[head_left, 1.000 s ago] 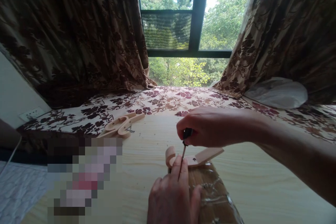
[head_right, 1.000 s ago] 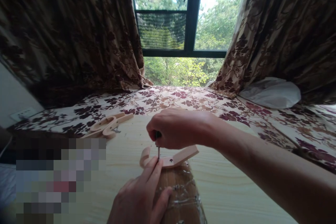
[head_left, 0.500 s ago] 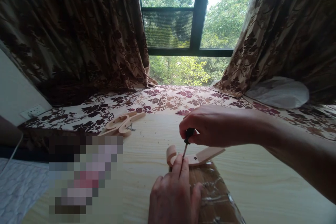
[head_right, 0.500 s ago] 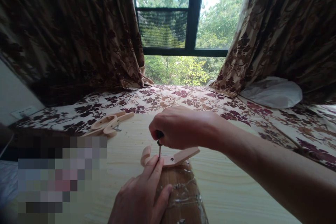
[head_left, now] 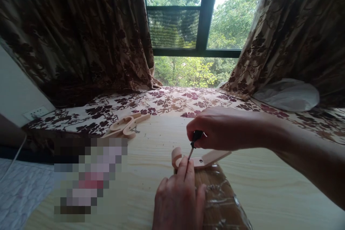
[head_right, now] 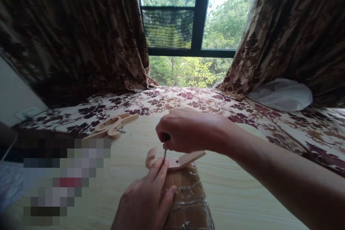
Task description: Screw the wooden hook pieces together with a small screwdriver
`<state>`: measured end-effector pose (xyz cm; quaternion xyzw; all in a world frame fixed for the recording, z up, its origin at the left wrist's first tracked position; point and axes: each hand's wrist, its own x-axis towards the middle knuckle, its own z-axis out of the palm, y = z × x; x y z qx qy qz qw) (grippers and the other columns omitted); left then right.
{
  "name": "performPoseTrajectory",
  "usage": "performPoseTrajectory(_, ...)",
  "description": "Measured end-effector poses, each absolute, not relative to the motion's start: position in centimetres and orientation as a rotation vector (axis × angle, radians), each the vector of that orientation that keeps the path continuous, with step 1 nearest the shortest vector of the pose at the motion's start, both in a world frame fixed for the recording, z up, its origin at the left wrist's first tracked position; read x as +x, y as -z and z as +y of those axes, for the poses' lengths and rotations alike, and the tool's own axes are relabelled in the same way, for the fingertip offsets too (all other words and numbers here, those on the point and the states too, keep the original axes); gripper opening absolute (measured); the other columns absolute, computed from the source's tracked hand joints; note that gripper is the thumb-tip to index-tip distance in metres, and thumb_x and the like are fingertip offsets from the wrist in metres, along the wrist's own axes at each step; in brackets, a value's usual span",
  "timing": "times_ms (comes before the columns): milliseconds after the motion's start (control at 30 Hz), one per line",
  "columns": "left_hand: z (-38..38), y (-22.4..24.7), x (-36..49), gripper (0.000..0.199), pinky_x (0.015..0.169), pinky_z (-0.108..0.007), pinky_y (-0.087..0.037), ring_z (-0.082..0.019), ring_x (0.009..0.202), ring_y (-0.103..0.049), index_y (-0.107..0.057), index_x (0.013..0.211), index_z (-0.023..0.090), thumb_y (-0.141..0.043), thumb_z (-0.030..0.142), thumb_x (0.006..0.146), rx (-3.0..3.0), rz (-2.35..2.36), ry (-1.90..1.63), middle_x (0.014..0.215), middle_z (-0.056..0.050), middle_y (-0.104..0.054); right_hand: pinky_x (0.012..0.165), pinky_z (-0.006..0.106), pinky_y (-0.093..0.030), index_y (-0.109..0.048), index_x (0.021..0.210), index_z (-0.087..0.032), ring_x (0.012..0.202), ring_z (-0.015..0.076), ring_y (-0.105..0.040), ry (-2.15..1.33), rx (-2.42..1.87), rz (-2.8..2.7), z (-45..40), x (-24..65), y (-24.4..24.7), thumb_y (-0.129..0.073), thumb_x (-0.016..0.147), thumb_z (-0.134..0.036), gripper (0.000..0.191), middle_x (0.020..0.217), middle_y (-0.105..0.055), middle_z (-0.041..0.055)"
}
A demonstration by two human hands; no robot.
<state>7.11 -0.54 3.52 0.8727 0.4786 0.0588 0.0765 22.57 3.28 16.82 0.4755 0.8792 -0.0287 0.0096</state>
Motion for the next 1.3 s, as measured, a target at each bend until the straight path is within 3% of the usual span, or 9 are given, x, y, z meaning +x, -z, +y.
performPoseTrajectory(167, -0.5, -3.6, 7.2, 0.052, 0.089, -0.04, -0.049, -0.027, 0.113, -0.056, -0.039, 0.138, 0.014, -0.039, 0.023, 0.086, 2.613, 1.434, -0.165, 0.143, -0.01, -0.038, 0.042, 0.023, -0.025, -0.068, 0.076, -0.02, 0.045, 0.0087, -0.042, 0.057, 1.579, 2.643, 3.2, 22.5, -17.1, -0.056, 0.08, -0.036, 0.02, 0.054, -0.057, -0.0024)
performPoseTrajectory(300, -0.5, -3.7, 7.2, 0.052, 0.089, -0.04, -0.049, -0.026, 0.112, -0.057, -0.038, 0.138, 0.014, -0.038, 0.022, 0.086, 2.603, 1.432, -0.187, 0.144, -0.01, -0.038, 0.049, 0.022, -0.03, -0.067, 0.095, -0.022, 0.055, 0.0096, -0.048, 0.132, 1.496, 2.719, 3.1, 22.9, -17.4, -0.056, 0.076, -0.02, 0.022, 0.069, -0.064, -0.0009)
performPoseTrajectory(400, -0.5, -3.7, 7.2, 0.052, 0.087, -0.041, -0.05, -0.027, 0.109, -0.058, -0.038, 0.138, 0.013, -0.038, 0.022, 0.086, 2.617, 1.435, -0.195, 0.143, -0.011, -0.039, 0.049, 0.022, -0.029, -0.067, 0.083, -0.021, 0.054, 0.0092, -0.047, 0.147, 1.448, 2.753, 3.1, 22.9, -17.2, -0.052, 0.078, -0.017, 0.016, 0.066, -0.062, -0.0008)
performPoseTrajectory(533, -0.5, -3.5, 7.2, 0.051, 0.086, -0.04, -0.051, -0.027, 0.109, -0.059, -0.04, 0.137, 0.012, -0.038, 0.02, 0.086, 2.65, 1.422, -0.222, 0.142, -0.011, -0.041, 0.044, 0.024, -0.024, -0.065, 0.072, -0.018, 0.047, 0.0091, -0.041, 0.083, 1.523, 2.716, 3.4, 22.3, -16.8, -0.053, 0.081, -0.031, 0.02, 0.057, -0.057, -0.0005)
performPoseTrajectory(733, -0.4, -3.6, 7.1, 0.051, 0.087, -0.04, -0.051, -0.025, 0.11, -0.059, -0.04, 0.137, 0.014, -0.038, 0.02, 0.086, 2.63, 1.411, -0.215, 0.142, -0.01, -0.042, 0.05, 0.023, -0.028, -0.064, 0.095, -0.02, 0.056, 0.0105, -0.046, 0.157, 1.458, 2.79, 3.6, 22.8, -17.0, -0.055, 0.078, -0.022, 0.02, 0.071, -0.062, 0.0007)
performPoseTrajectory(833, -0.5, -3.7, 7.1, 0.051, 0.087, -0.04, -0.05, -0.025, 0.11, -0.058, -0.04, 0.137, 0.014, -0.039, 0.02, 0.086, 2.625, 1.431, -0.223, 0.141, -0.009, -0.042, 0.05, 0.024, -0.027, -0.064, 0.084, -0.019, 0.056, 0.0103, -0.044, 0.108, 1.429, 2.826, 3.6, 22.8, -16.7, -0.051, 0.078, -0.018, 0.014, 0.068, -0.06, 0.0004)
performPoseTrajectory(1067, -0.4, -3.5, 7.1, 0.05, 0.083, -0.04, -0.052, -0.024, 0.102, -0.062, -0.042, 0.135, 0.014, -0.038, 0.018, 0.086, 2.663, 1.426, -0.222, 0.141, -0.009, -0.044, 0.045, 0.025, -0.024, -0.064, 0.081, -0.017, 0.049, 0.0105, -0.042, 0.068, 1.616, 2.697, 3.7, 22.6, -16.6, -0.053, 0.081, -0.035, 0.021, 0.061, -0.058, 0.0011)
performPoseTrajectory(1167, -0.3, -3.5, 7.2, 0.05, 0.083, -0.039, -0.052, -0.025, 0.104, -0.062, -0.042, 0.136, 0.014, -0.038, 0.018, 0.086, 2.664, 1.421, -0.211, 0.141, -0.009, -0.042, 0.047, 0.023, -0.027, -0.063, 0.093, -0.02, 0.053, 0.0098, -0.044, 0.19, 1.518, 2.745, 3.6, 23.3, -16.8, -0.053, 0.08, -0.028, 0.018, 0.069, -0.061, -0.0002)
performPoseTrajectory(1300, -0.4, -3.4, 7.2, 0.05, 0.082, -0.039, -0.052, -0.025, 0.104, -0.061, -0.042, 0.135, 0.014, -0.038, 0.019, 0.086, 2.673, 1.443, -0.226, 0.141, -0.009, -0.043, 0.049, 0.022, -0.028, -0.064, 0.083, -0.02, 0.055, 0.0092, -0.044, 0.218, 1.465, 2.797, 3.6, 23.9, -16.5, -0.05, 0.082, -0.021, 0.014, 0.067, -0.06, -0.0009)
